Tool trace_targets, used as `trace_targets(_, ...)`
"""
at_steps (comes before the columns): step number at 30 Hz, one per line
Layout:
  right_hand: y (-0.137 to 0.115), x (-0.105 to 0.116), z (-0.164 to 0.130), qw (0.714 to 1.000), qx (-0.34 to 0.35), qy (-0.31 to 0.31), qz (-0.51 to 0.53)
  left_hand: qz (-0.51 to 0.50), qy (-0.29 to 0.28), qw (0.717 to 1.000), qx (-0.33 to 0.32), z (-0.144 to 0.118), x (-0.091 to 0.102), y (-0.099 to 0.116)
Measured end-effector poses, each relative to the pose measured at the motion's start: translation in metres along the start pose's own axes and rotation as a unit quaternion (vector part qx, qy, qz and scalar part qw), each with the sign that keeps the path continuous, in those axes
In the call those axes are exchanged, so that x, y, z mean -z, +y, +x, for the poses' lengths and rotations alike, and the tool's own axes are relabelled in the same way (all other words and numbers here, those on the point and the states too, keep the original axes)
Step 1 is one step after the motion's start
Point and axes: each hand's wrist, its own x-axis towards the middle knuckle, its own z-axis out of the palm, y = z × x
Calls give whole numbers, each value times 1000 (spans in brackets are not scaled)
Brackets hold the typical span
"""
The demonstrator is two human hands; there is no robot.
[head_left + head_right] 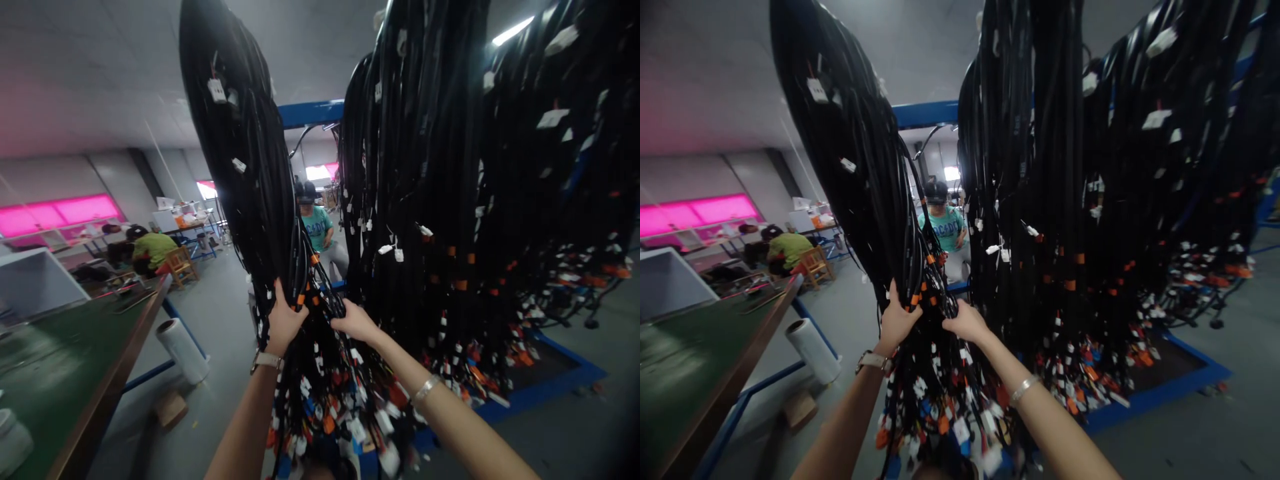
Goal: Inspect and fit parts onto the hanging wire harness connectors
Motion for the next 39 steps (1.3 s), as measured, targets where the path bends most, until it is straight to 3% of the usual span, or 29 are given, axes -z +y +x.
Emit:
trace_targets(3, 15, 1, -10, 999, -41, 4, 33, 5, 2, 1000, 2, -1, 0, 3)
trace_targets(7, 15, 0, -21, 980, -79, -100, 153, -6, -3, 1000, 0, -2, 0, 4)
trace_targets(10, 6, 1, -35, 939, -98, -190, 270, -6, -5, 1000, 1, -2, 0, 3)
trace_targets(13, -4, 0, -50, 888, -98, -231, 384, -6, -6, 1000, -2, -1, 0, 1)
trace_targets(19, -23, -21, -67, 798, -69, -238, 549, -23, 1, 1000, -15, -1, 0, -2)
trace_targets(24, -23, -45, -68, 756, -56, -193, 624, -27, 2, 999, -21, 0, -2, -4)
trace_targets(28, -16, -57, -65, 767, -75, -141, 622, -23, -6, 1000, -13, 1, -1, -5)
trace_targets(33, -6, -51, -60, 808, -109, -137, 562, -38, -9, 999, -16, 1, 1, -6)
trace_targets(39, 6, -48, -51, 864, -118, -58, 485, -80, 7, 997, 8, -1, -4, -4)
